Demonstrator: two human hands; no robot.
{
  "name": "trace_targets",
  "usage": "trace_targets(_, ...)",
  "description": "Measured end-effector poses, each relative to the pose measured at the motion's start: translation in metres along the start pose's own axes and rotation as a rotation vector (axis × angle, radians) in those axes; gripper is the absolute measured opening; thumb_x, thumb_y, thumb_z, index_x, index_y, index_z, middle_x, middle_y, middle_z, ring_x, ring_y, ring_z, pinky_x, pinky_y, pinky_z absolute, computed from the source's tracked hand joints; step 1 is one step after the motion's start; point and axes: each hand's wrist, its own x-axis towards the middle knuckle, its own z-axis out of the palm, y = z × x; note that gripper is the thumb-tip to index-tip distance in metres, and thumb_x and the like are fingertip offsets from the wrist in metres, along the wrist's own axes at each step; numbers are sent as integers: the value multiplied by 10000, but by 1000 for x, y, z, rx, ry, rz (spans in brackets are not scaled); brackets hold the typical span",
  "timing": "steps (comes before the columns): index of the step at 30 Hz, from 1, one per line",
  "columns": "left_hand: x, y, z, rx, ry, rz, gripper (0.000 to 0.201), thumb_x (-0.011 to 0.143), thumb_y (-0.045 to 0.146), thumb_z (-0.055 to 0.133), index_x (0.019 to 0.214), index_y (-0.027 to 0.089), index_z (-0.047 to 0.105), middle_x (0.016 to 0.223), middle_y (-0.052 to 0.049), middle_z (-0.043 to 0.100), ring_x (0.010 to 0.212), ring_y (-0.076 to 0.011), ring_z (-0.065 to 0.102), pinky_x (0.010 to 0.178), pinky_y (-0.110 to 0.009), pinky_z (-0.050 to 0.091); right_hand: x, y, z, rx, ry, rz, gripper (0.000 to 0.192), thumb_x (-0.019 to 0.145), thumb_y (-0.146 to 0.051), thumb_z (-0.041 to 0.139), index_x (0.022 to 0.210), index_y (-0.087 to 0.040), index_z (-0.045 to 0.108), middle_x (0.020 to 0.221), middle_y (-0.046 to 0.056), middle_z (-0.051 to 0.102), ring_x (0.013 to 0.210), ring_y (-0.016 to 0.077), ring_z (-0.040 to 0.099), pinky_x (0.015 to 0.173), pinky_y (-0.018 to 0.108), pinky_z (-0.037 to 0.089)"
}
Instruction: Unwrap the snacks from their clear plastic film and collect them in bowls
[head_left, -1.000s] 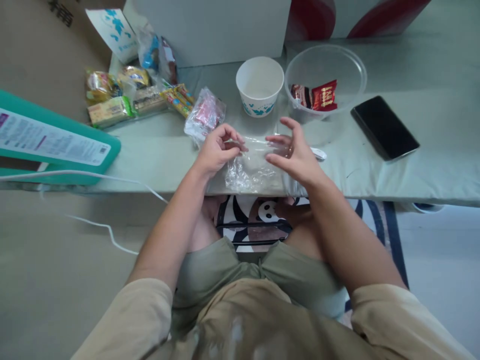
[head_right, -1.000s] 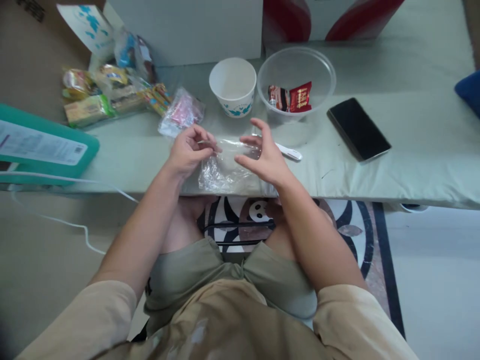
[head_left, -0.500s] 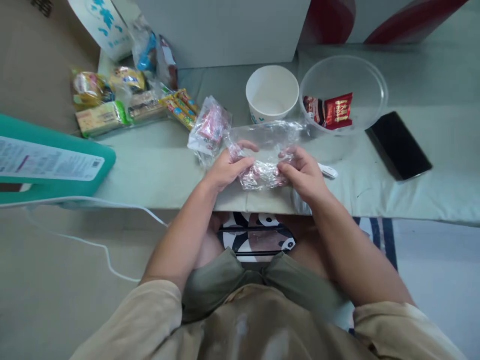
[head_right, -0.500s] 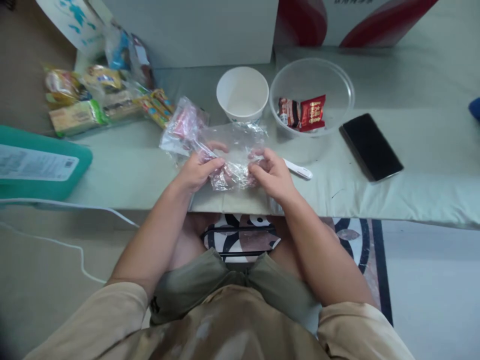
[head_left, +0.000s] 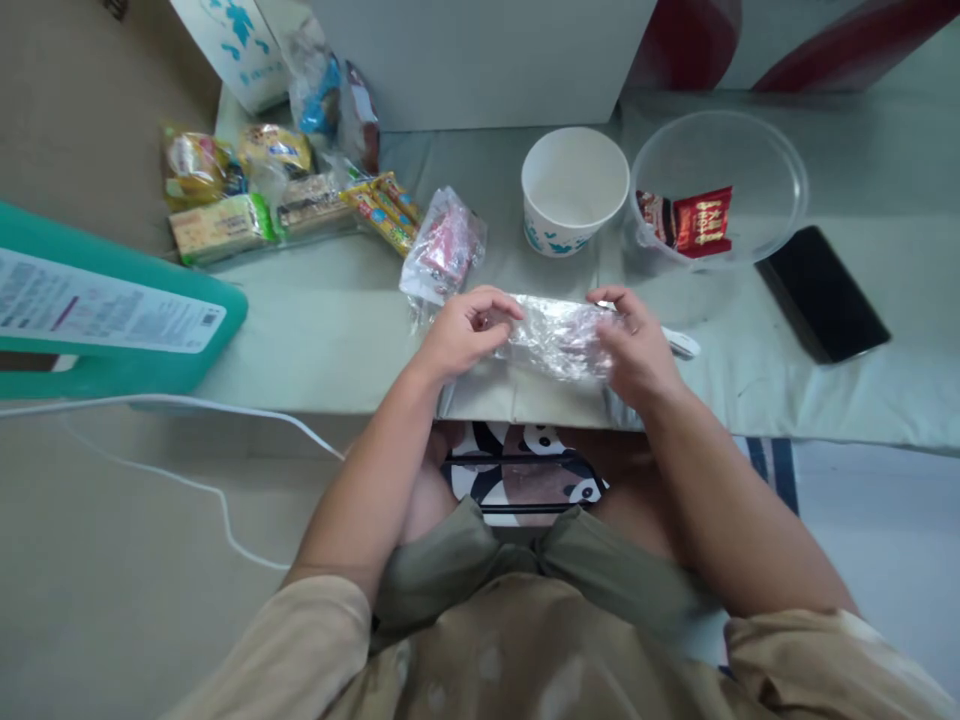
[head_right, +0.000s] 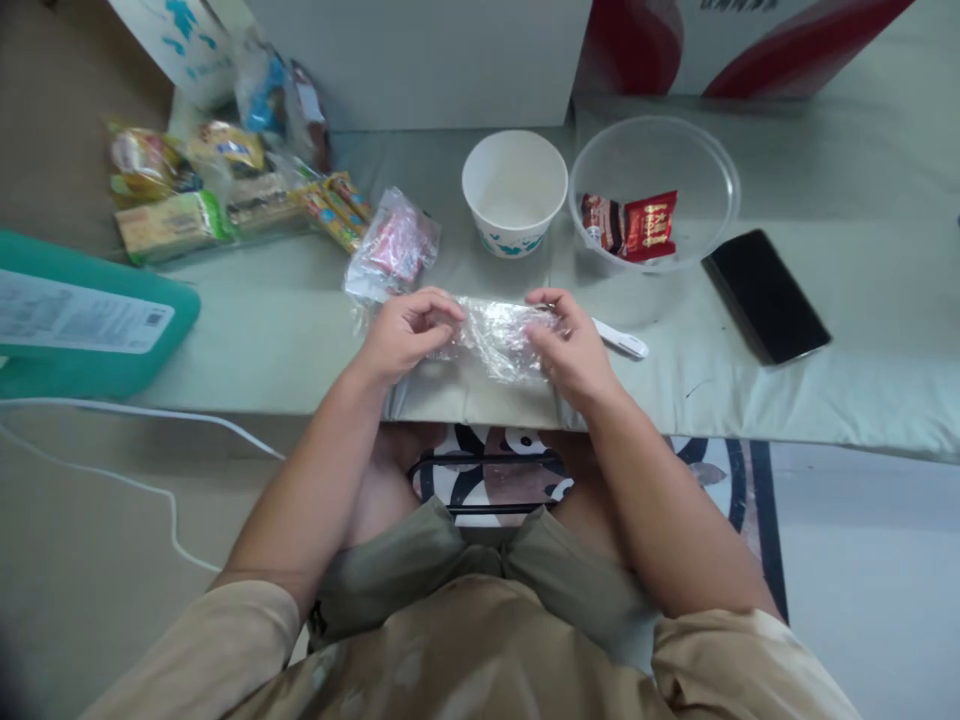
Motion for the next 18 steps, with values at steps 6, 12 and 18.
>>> trace_targets(6, -14, 6, 26, 281, 600, 246, 118, 775, 132, 637, 820, 238, 609, 932, -47, 624, 985, -219, 596, 990, -405, 502, -4, 13, 9, -75, 130, -62, 296, 662, -351, 808, 822, -228, 591, 763, -40, 655, 664, 114, 555, 671, 264, 442)
trace_targets(12, -16, 12, 55, -43, 82, 116, 474, 785, 477, 763, 1148, 204, 626, 1139, -95, 706, 1037, -233, 662, 886, -354, 543, -10, 7, 17, 169, -73, 13, 350, 668, -456, 794, 839, -250, 569, 777, -22, 653, 704, 162, 617, 719, 324, 530)
trace_targets(18, -1, 12, 45, -187, 49, -51, 319, 801, 480, 739, 883, 183, 653, 759, 6, 629, 702, -133, 563, 676, -271, 457, -15, 2, 1, -164, 95, -204, 405, 783, -586, 731, 1012, -265, 637, 1015, 43, 704, 959, 225, 674, 873, 388, 559)
